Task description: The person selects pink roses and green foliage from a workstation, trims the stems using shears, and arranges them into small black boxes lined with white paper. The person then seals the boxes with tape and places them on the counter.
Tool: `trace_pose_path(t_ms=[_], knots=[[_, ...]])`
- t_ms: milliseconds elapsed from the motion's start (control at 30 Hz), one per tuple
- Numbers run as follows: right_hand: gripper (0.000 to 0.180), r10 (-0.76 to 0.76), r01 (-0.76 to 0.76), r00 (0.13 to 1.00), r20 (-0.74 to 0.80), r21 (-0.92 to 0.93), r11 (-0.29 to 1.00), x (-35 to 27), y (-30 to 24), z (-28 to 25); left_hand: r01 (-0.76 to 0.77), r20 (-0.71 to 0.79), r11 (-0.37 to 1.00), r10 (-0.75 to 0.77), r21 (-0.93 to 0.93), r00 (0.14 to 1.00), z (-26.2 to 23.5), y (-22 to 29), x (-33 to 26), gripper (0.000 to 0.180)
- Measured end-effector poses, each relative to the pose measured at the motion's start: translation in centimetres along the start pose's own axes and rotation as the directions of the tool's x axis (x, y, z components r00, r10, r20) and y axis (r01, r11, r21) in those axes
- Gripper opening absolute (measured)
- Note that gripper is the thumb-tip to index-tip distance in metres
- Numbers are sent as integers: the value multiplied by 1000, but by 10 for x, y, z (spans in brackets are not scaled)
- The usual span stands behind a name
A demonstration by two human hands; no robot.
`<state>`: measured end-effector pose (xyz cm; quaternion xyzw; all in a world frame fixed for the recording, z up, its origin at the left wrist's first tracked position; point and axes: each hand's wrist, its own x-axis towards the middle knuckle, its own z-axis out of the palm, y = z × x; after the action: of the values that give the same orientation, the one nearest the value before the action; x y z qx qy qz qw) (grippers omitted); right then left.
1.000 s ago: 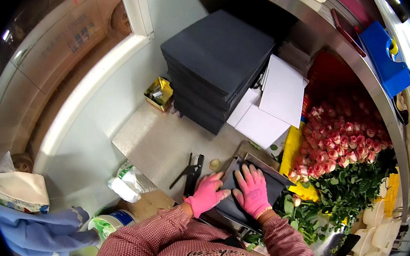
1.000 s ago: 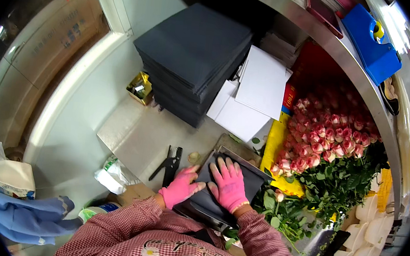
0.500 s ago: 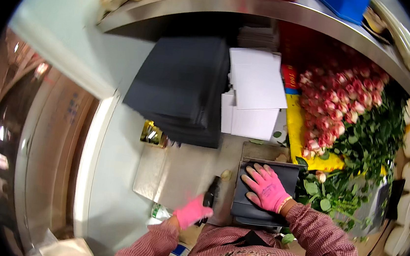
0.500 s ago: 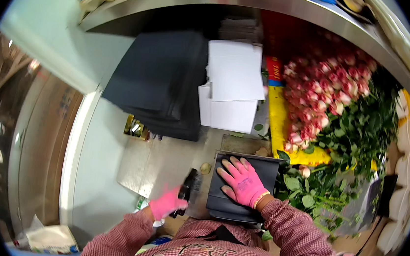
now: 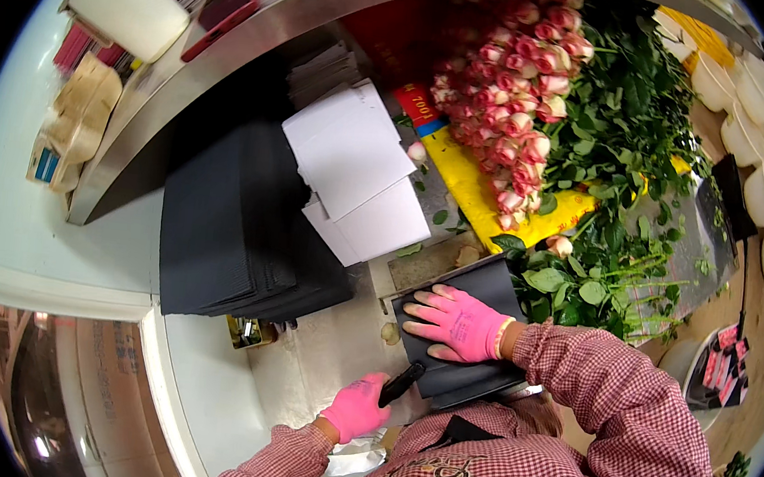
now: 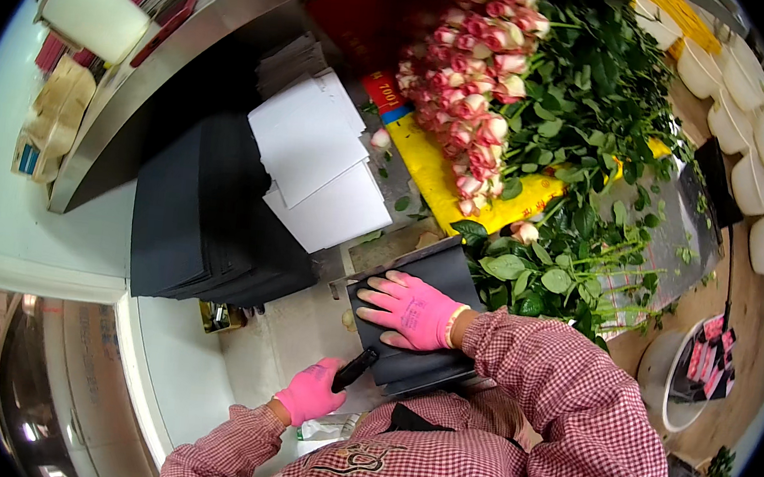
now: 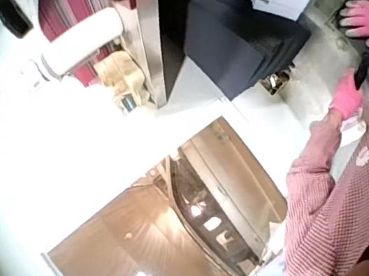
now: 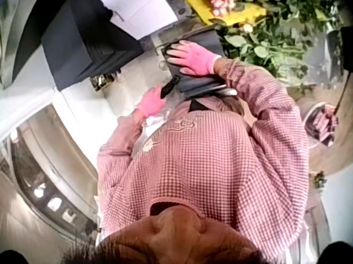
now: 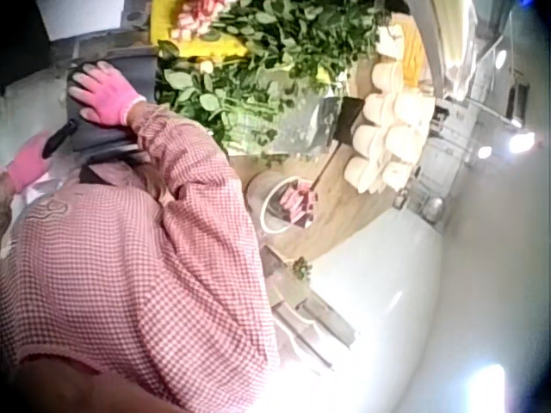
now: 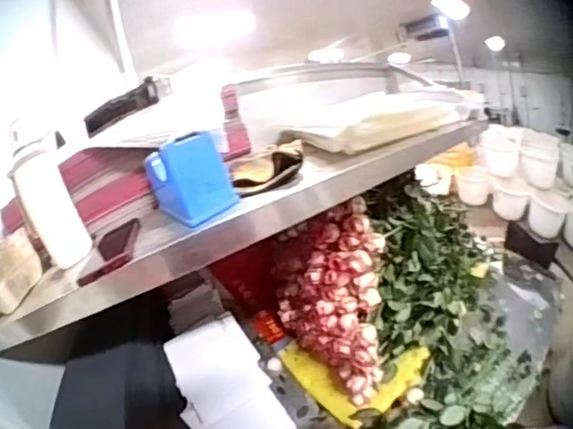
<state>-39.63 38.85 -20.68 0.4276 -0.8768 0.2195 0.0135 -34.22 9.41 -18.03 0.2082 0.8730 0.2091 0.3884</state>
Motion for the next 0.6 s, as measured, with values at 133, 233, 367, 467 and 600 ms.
trace_pose_path(t_ms=[133,233,367,467,600], knots=[[57,20,-19,999,-37,47,999,-5,7,-1,65,174,996,-55,-56,983,-24,20,14,61],[60,217,-212,976,25,333,919,-11,3,-9,-59,198,996,71,-65,978,-31,-2,14,72],[83,351,-354,918,186,785,508,-36,-27,-76,86,60,835,-64,-543,996,-43,12,-15,72],[101,411,-233,911,-38,776,586,-43,-68,-82,-27,-47,556,-22,-831,999,-63,154,16,79],[76,698,-571,693,181,728,379,-105,-26,-101,-158,13,842,192,-515,981,-18,195,60,92]])
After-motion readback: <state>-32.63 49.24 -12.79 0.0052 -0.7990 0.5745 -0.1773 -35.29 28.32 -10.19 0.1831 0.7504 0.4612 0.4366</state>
